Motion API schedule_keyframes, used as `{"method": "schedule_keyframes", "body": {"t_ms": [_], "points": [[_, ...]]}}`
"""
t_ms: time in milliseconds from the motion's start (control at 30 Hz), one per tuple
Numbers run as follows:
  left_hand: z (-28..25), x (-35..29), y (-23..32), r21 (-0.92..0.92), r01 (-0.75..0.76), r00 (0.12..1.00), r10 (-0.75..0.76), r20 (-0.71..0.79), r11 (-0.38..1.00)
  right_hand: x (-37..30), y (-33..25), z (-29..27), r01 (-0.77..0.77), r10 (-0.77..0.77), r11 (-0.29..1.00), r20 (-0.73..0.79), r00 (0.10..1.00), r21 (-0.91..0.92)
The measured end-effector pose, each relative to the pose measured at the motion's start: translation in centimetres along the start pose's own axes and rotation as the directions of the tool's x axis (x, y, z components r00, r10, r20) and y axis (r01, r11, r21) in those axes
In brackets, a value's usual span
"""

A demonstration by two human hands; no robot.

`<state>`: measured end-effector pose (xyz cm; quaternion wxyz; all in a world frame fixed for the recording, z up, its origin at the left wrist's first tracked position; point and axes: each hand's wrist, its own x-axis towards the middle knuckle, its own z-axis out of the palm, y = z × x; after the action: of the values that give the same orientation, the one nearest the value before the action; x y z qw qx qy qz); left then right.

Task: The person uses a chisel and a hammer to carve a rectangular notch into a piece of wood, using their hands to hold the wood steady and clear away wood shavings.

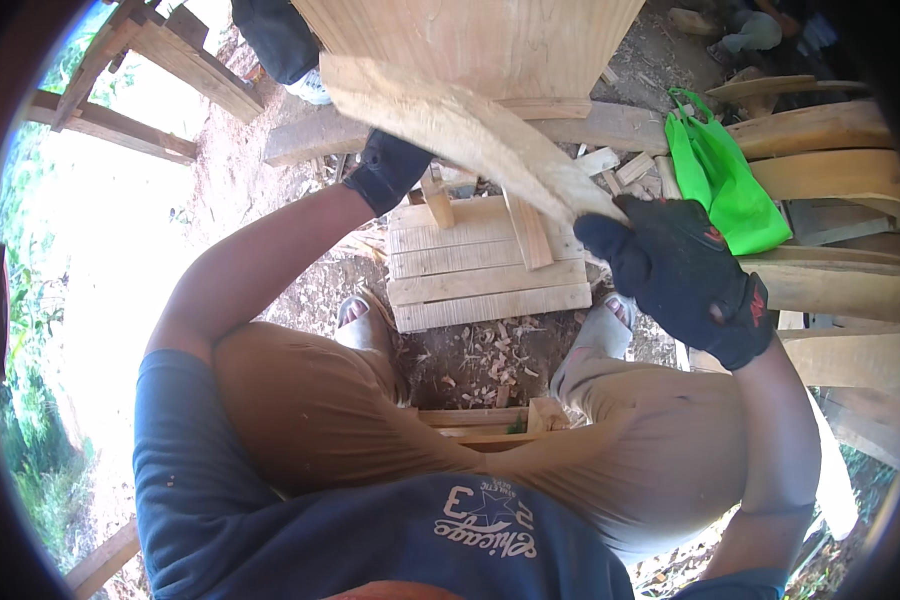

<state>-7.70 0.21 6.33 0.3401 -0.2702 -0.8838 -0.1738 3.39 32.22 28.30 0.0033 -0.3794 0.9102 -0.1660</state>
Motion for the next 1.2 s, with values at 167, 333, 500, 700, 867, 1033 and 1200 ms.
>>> {"method": "schedule_keyframes", "body": {"t_ms": [167, 333, 500, 700, 867, 1033, 1200], "points": [[-5.2, 1.8, 2.5, -0.448, 0.863, 0.482, -0.650, 0.587, 0.234, 2.9, -6.2, -3.7, -0.648, 0.627, 0.587, 0.234, 0.743, 0.485], [-4.9, 2.1, 2.4, -0.443, 0.870, 0.461, -0.680, 0.570, 0.219, 2.7, -4.4, -1.7, -0.471, 0.470, 0.703, 0.149, 0.870, 0.532], [-3.7, 2.2, 2.3, -0.495, 0.852, 0.454, -0.709, 0.540, 0.169, 2.6, -3.5, -2.5, -0.749, 0.644, 0.594, 0.384, 0.662, 0.294], [-4.5, 0.9, 1.3, -0.488, 0.861, 0.434, -0.701, 0.566, 0.139, 2.3, -4.5, -1.5, -0.465, 0.568, 0.594, 0.068, 0.821, 0.656], [1.2, -2.5, -0.9, -0.253, 0.251, 0.937, -0.300, -0.177, 0.934, 2.0, -3.2, 0.2, -0.307, 0.289, 0.952, 0.340, 0.895, -0.002], [-4.5, 1.4, 2.4, -0.371, 0.888, 0.451, -0.670, 0.589, 0.271, 2.5, -6.1, -2.8, -0.567, 0.567, 0.642, 0.179, 0.804, 0.516], [-4.5, 1.1, 1.8, -0.400, 0.837, 0.545, -0.634, 0.548, 0.373, 1.2, -3.8, -1.4, -0.437, 0.418, 0.807, 0.137, 0.898, 0.398]]}}
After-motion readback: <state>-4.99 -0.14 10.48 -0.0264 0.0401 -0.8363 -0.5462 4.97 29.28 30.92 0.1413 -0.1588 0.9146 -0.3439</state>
